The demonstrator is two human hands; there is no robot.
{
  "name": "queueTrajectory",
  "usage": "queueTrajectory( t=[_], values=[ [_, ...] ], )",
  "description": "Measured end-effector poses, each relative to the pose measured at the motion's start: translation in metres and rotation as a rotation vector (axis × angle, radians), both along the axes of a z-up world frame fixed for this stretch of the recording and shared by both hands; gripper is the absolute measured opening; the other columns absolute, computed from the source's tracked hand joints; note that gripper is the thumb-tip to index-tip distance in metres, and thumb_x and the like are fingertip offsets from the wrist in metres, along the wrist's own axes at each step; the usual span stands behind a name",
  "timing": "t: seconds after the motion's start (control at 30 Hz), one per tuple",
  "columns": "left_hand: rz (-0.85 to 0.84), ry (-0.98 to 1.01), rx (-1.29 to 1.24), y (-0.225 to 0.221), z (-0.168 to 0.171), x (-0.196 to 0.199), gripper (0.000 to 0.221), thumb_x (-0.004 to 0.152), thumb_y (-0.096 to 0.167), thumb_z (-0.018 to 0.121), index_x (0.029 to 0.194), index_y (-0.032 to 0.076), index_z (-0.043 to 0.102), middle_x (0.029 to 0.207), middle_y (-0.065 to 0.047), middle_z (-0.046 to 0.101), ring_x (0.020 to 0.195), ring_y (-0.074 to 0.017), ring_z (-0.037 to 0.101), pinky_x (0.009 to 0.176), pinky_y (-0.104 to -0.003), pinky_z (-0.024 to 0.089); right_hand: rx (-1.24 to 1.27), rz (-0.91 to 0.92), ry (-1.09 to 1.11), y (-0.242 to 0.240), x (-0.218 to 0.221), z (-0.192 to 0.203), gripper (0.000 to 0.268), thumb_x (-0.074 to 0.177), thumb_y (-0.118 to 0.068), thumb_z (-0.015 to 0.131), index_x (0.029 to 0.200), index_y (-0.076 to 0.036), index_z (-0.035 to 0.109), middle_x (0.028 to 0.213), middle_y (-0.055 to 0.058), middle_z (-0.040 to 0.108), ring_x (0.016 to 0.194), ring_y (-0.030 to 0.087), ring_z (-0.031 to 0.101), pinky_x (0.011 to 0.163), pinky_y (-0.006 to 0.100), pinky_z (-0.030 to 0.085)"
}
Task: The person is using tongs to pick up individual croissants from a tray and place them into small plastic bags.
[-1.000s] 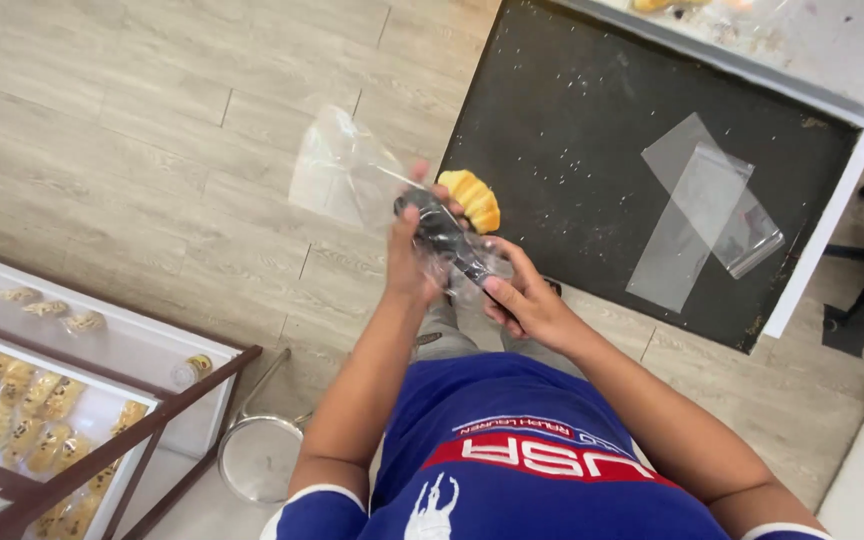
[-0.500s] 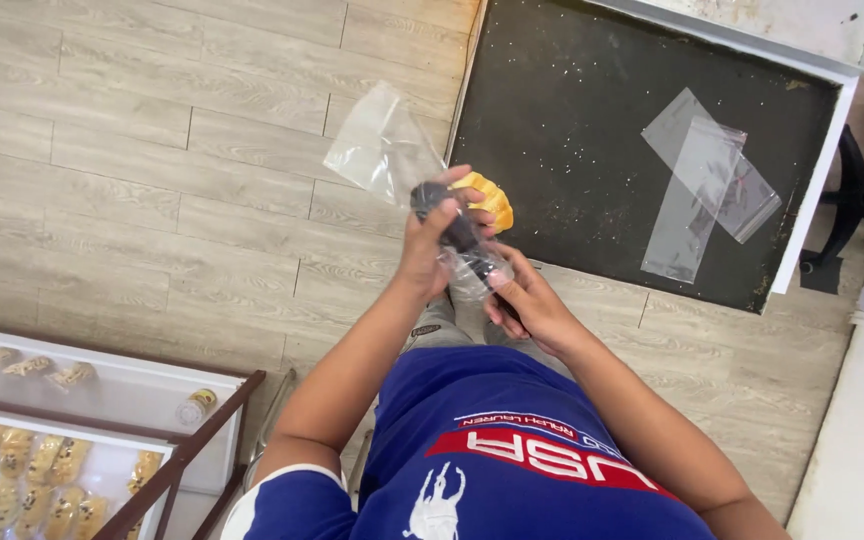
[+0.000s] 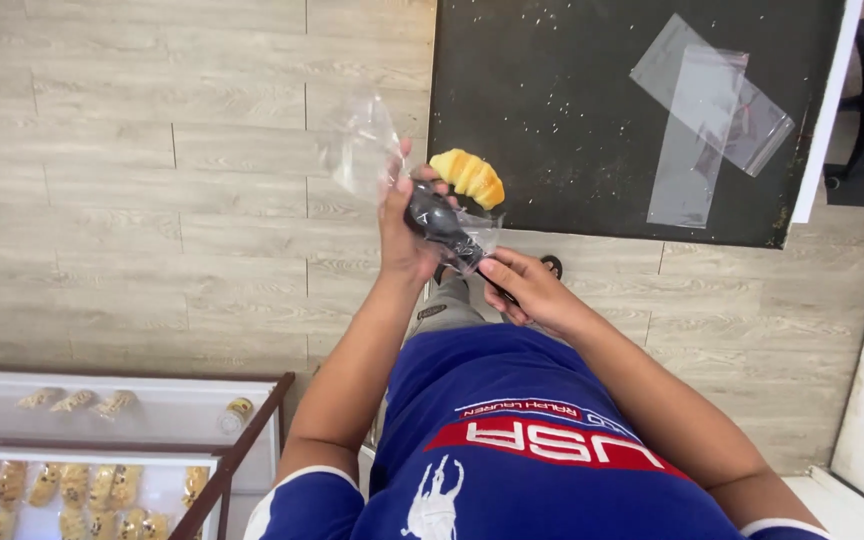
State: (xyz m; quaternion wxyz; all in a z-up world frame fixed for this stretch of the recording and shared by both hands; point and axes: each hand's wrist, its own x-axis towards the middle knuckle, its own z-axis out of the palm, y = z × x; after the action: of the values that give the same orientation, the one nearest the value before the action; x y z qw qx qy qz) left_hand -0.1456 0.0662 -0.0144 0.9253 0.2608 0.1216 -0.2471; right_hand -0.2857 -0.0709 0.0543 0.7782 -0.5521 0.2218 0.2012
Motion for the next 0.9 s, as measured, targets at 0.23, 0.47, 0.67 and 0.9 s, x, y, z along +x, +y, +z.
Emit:
queueTrajectory(
  t=[0.23, 0.47, 0.67, 0.9],
  values=[
    [0.306, 0.110, 0.010, 0.087, -0.008, 0.085, 0.042, 0.098, 0.040, 0.062, 0.138, 0.030, 0.058, 0.100, 0.006, 0.071, 0.087, -0.0140, 0.070, 0.071, -0.028, 0.061, -0.519, 0.023, 0.043, -0.038, -0.029, 0.002, 0.057, 0.091, -0.024, 0.074, 0.143, -0.008, 0.058, 0.086, 0.018, 0.073, 0.071, 0.022, 0.070, 0.067, 0.035, 0.057],
    [0.314, 0.107, 0.052, 0.085, 0.003, 0.081, 0.045, 0.098, 0.046, 0.063, 0.140, 0.031, 0.058, 0.122, 0.008, 0.073, 0.103, -0.0134, 0.073, 0.072, -0.027, 0.061, -1.441, 0.174, 0.013, -0.039, -0.028, -0.062, 0.071, 0.085, -0.051, 0.079, 0.141, -0.011, 0.062, 0.103, 0.014, 0.073, 0.086, 0.032, 0.074, 0.070, 0.042, 0.058],
    [0.298, 0.156, 0.088, 0.056, 0.008, 0.077, 0.045, 0.095, 0.049, 0.064, 0.137, 0.032, 0.057, 0.117, 0.010, 0.071, 0.096, -0.0100, 0.071, 0.068, -0.025, 0.057, -1.449, 0.126, -0.163, -0.060, -0.016, -0.068, 0.050, 0.089, -0.047, 0.081, 0.129, -0.019, 0.071, 0.088, 0.002, 0.073, 0.080, 0.026, 0.074, 0.068, 0.036, 0.060],
    [0.328, 0.204, 0.081, 0.019, 0.041, 0.083, 0.052, 0.086, 0.042, 0.075, 0.134, 0.027, 0.060, 0.109, 0.006, 0.071, 0.090, -0.0105, 0.069, 0.064, -0.029, 0.055, -0.774, -0.087, 0.104, -0.095, -0.019, -0.035, 0.048, 0.085, -0.030, 0.084, 0.127, -0.009, 0.073, 0.117, 0.011, 0.075, 0.109, 0.020, 0.070, 0.092, 0.031, 0.055]
  ],
)
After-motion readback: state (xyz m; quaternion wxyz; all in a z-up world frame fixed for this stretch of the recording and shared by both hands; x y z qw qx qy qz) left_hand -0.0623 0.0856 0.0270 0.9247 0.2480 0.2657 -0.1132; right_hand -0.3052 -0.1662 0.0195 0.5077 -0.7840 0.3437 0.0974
